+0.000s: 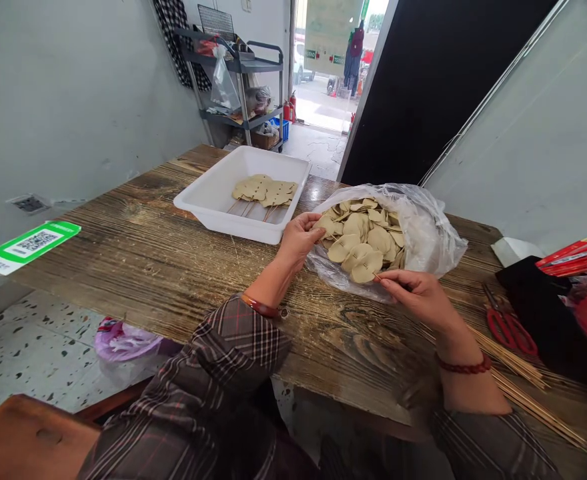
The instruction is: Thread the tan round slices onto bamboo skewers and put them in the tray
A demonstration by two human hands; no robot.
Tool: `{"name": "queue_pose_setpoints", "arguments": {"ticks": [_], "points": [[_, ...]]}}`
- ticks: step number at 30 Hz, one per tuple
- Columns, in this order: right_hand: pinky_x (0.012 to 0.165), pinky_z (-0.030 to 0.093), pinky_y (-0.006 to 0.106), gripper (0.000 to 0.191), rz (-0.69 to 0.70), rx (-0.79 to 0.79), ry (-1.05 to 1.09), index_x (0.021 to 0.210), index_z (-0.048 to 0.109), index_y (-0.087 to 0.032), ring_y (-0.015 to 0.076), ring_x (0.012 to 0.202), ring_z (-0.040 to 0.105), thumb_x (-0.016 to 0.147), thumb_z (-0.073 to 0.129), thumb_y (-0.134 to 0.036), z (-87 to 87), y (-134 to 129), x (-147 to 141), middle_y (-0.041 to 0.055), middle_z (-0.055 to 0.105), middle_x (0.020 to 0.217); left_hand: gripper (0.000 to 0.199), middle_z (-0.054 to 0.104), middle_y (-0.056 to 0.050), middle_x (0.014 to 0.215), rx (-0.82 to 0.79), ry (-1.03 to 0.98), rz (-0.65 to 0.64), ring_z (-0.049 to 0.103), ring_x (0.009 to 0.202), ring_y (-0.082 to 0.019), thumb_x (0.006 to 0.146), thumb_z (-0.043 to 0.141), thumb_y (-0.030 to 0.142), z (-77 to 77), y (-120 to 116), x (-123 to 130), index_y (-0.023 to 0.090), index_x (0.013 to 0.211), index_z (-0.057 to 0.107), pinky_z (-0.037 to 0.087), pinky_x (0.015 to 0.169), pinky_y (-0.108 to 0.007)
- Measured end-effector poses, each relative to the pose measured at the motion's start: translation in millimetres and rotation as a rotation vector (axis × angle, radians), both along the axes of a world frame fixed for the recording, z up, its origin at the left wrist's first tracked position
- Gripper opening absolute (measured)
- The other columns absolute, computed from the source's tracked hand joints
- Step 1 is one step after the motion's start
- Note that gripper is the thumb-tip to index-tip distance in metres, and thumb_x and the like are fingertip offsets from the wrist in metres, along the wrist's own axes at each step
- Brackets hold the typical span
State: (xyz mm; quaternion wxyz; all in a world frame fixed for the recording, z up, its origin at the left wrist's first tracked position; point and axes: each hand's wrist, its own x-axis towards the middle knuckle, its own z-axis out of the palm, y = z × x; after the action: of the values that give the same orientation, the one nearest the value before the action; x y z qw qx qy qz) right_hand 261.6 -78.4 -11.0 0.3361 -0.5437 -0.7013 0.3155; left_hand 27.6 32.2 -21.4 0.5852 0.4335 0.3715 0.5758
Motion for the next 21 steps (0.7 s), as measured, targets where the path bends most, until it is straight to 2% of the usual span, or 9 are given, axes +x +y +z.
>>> {"name": "queue_pose_setpoints", "arguments": {"ticks": [3, 10, 18, 21], "points": [[0.048, 0.043, 0.025, 0.03, -0.01, 0.01, 0.001, 0.09, 0.077, -0.016, 0.0133, 0.05, 0.054, 0.084, 0.059, -0.039, -0.2, 0.0, 0.8, 0.0037, 0.069, 0.065, 0.031, 0.063, 0.002, 0.07, 0.016, 0.0, 0.005, 0.052, 0.056, -0.007, 0.056, 0.07, 0.014, 0.9, 0.1, -0.2, 0.013, 0.086, 0.06, 0.038, 0.051, -0.019], [0.052, 0.047, 0.026, 0.03, -0.024, 0.025, -0.028, 0.092, 0.078, -0.017, 0.0166, 0.06, 0.061, 0.085, 0.058, -0.039, -0.7, -0.7, 3.7, 0.0065, 0.074, 0.077, 0.03, 0.062, 0.003, 0.068, 0.056, 0.005, 0.039, 0.05, 0.057, -0.007, 0.056, 0.07, 0.015, -1.8, 2.3, 0.0, 0.014, 0.085, 0.061, 0.037, 0.052, -0.019], [0.06, 0.052, 0.03, 0.032, -0.016, 0.064, -0.059, 0.091, 0.078, -0.017, 0.0205, 0.071, 0.067, 0.085, 0.058, -0.041, -2.7, 1.0, 4.9, 0.0077, 0.076, 0.083, 0.028, 0.062, 0.003, 0.07, 0.112, 0.055, 0.073, 0.051, 0.061, -0.009, 0.057, 0.068, 0.017, -3.4, 2.7, 0.2, 0.015, 0.084, 0.062, 0.041, 0.058, -0.022], [0.058, 0.051, 0.029, 0.031, -0.04, 0.062, -0.046, 0.091, 0.078, -0.017, 0.0201, 0.07, 0.066, 0.085, 0.058, -0.04, -2.9, 0.1, 4.7, 0.0076, 0.076, 0.082, 0.027, 0.062, 0.002, 0.071, 0.13, 0.079, 0.083, 0.051, 0.062, -0.009, 0.058, 0.066, 0.016, -4.1, 2.8, 0.3, 0.015, 0.084, 0.062, 0.041, 0.06, -0.022]]}}
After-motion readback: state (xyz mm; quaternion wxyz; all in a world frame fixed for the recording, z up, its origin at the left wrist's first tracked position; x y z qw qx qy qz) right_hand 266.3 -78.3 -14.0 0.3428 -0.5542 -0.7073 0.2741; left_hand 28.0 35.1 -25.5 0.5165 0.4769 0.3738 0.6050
